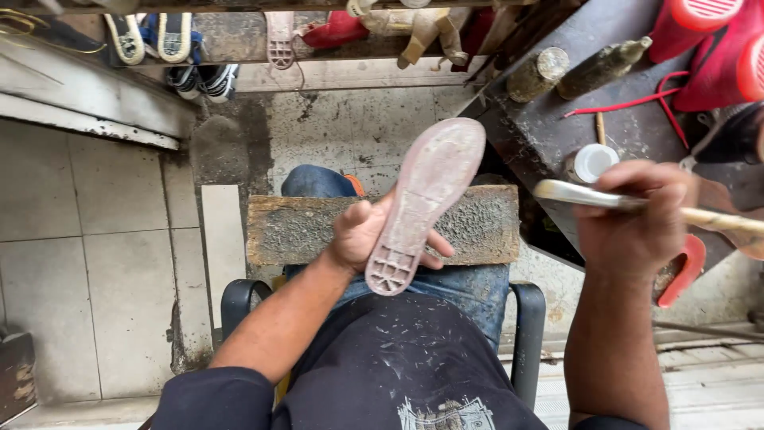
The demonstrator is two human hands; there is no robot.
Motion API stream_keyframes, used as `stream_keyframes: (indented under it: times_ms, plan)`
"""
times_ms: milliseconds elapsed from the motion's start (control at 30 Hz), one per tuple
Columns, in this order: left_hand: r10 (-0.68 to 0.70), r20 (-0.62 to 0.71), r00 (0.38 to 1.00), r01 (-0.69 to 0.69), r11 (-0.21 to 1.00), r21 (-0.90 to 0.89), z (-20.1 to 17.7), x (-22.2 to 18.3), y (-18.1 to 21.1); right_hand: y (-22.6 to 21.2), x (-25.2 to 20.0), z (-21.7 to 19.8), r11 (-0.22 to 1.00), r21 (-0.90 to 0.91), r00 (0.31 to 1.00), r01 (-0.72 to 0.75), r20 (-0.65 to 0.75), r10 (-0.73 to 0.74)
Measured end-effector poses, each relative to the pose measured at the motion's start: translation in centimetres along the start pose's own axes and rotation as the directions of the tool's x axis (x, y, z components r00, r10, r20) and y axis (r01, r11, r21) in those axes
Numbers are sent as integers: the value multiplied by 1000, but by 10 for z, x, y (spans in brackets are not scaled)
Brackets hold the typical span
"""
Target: Applying glue to the bottom of shoe soles using a brush at a repair bench
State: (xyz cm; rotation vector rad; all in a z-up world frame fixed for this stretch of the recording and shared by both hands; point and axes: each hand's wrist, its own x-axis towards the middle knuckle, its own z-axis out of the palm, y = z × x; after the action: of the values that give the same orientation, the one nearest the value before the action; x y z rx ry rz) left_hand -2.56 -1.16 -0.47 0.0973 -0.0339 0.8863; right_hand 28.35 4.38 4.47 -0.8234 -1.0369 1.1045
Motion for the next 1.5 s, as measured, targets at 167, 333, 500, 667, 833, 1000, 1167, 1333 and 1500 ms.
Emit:
stream_keyframes:
  times_ms: [167, 333, 500, 667, 833, 1000, 1167, 1333, 1500]
  plan:
    - [20, 9, 1000, -21, 997, 76, -7, 8, -14, 22, 10, 40, 995, 40, 939, -89, 337, 70]
    - [58, 33, 998, -62, 987, 146, -16, 6, -17, 18, 11, 65, 972, -229, 965, 57, 261, 5]
    - [14, 74, 997, -30, 975, 221, -15, 9, -15, 33, 26, 43, 930, -314, 978, 192, 141, -154]
    - [23, 80, 996, -43, 967, 251, 5, 15, -12, 11, 3, 80, 911, -346, 934, 223, 343, -98]
    - [-11, 106, 994, -21, 955, 296, -13, 12, -18, 28, 20, 50, 922, -316, 971, 223, 151, -184]
    - [20, 91, 996, -46, 956, 291, -19, 12, -22, 17, 1, 85, 935, -301, 954, 186, 284, -99]
    - [-11, 151, 988, -40, 944, 327, -20, 14, -18, 25, 23, 56, 923, -282, 949, 262, 247, -194]
    - [26, 179, 984, -69, 969, 239, -24, 14, -15, 28, 30, 32, 901, -314, 919, 299, 349, -183]
    - [53, 153, 987, -94, 956, 277, -13, 20, -5, 11, 15, 66, 902, -160, 804, 400, 534, -262]
